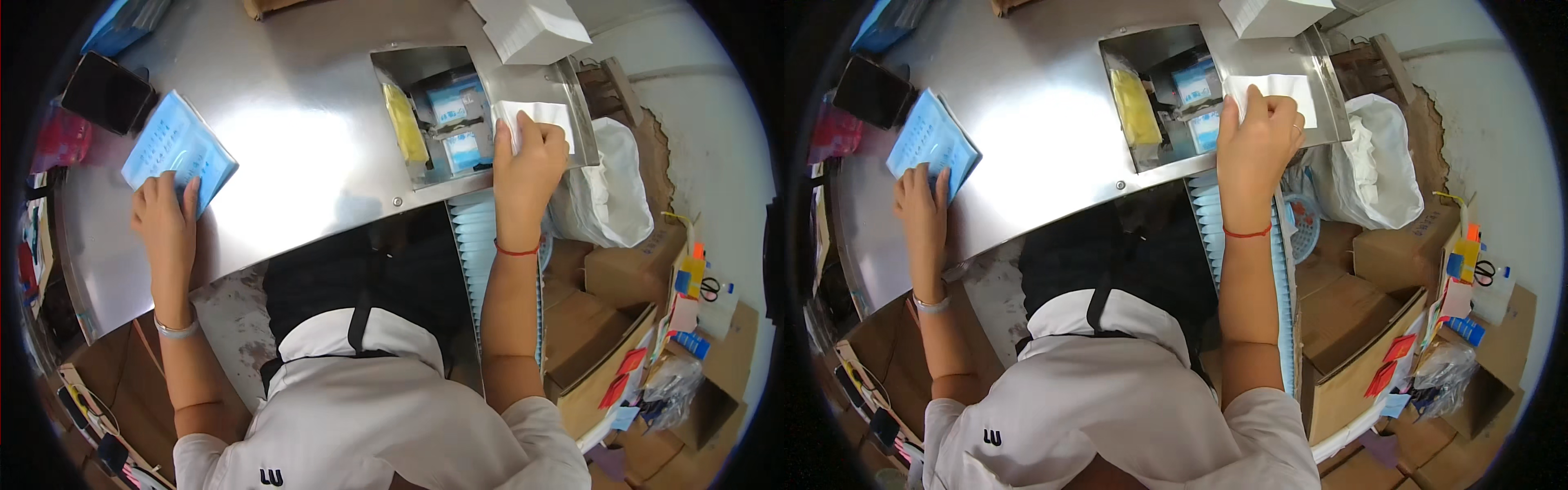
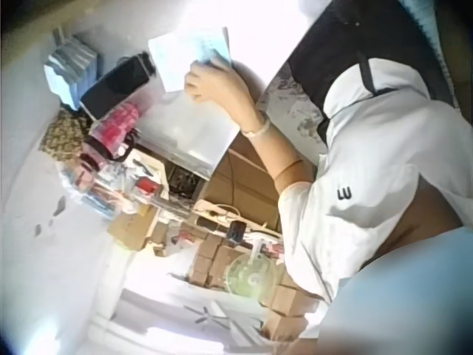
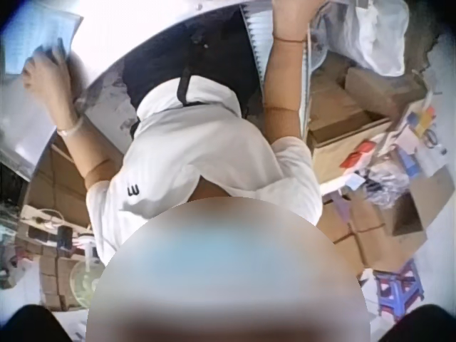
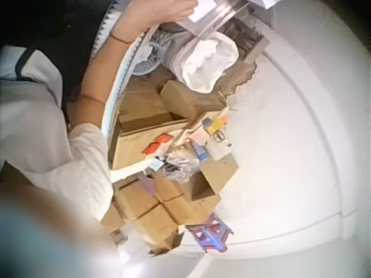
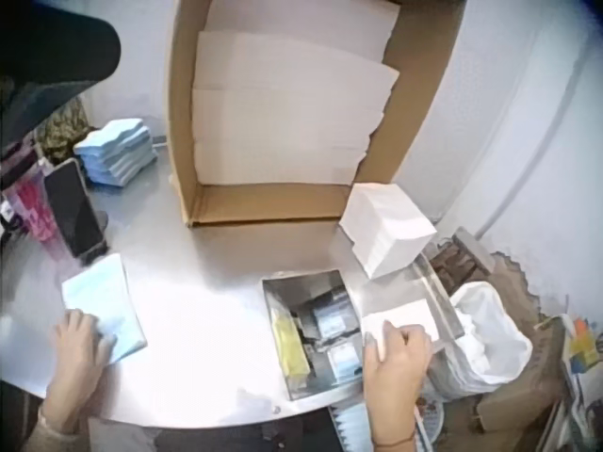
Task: Organizing and placing cards into paper covers at a factory workstation.
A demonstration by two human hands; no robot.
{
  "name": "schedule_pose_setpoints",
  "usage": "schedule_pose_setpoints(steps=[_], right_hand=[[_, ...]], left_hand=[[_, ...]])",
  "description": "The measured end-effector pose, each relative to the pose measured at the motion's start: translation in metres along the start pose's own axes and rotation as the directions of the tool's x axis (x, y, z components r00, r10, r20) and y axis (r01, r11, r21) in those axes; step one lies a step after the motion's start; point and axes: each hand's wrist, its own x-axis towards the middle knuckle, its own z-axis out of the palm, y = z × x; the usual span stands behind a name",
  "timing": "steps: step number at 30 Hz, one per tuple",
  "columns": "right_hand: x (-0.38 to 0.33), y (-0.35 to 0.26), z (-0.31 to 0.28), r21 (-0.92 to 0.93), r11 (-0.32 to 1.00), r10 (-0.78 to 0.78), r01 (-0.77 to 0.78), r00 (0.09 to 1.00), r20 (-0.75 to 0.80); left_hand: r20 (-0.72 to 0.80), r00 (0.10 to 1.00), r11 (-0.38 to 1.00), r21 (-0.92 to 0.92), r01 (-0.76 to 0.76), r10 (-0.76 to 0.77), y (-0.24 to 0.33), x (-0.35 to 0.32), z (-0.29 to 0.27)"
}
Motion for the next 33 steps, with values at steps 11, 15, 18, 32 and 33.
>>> schedule_pose_setpoints(steps=[11, 15, 18, 32, 33], right_hand=[[-0.003, 0.000, 0.000, 0.011, 0.991, -0.130, 0.133, 0.980, -0.151], [-0.002, 0.009, -0.004, 0.058, 0.997, -0.058, 0.057, 0.998, 0.003], [-0.003, 0.016, -0.010, 0.151, 0.986, 0.056, -0.066, 0.996, 0.069], [-0.037, -0.064, -0.020, 0.433, 0.837, -0.450, 0.334, 0.871, 0.196], [-0.039, -0.070, -0.016, 0.485, 0.807, -0.489, 0.337, 0.841, 0.230]], left_hand=[[-0.075, 0.896, 0.728, -0.555, -0.402, 0.437, 0.154, -0.010, -0.044], [-0.121, 0.851, 0.631, -0.619, -0.468, 0.512, 0.166, -0.013, -0.022], [-0.160, 0.892, 0.663, -0.617, -0.424, 0.422, 0.176, -0.019, -0.016], [-0.057, 0.850, 0.782, -0.362, -0.507, 0.524, 0.139, -0.009, -0.021], [-0.058, 0.866, 0.759, -0.455, -0.466, 0.497, 0.138, -0.008, -0.025]])
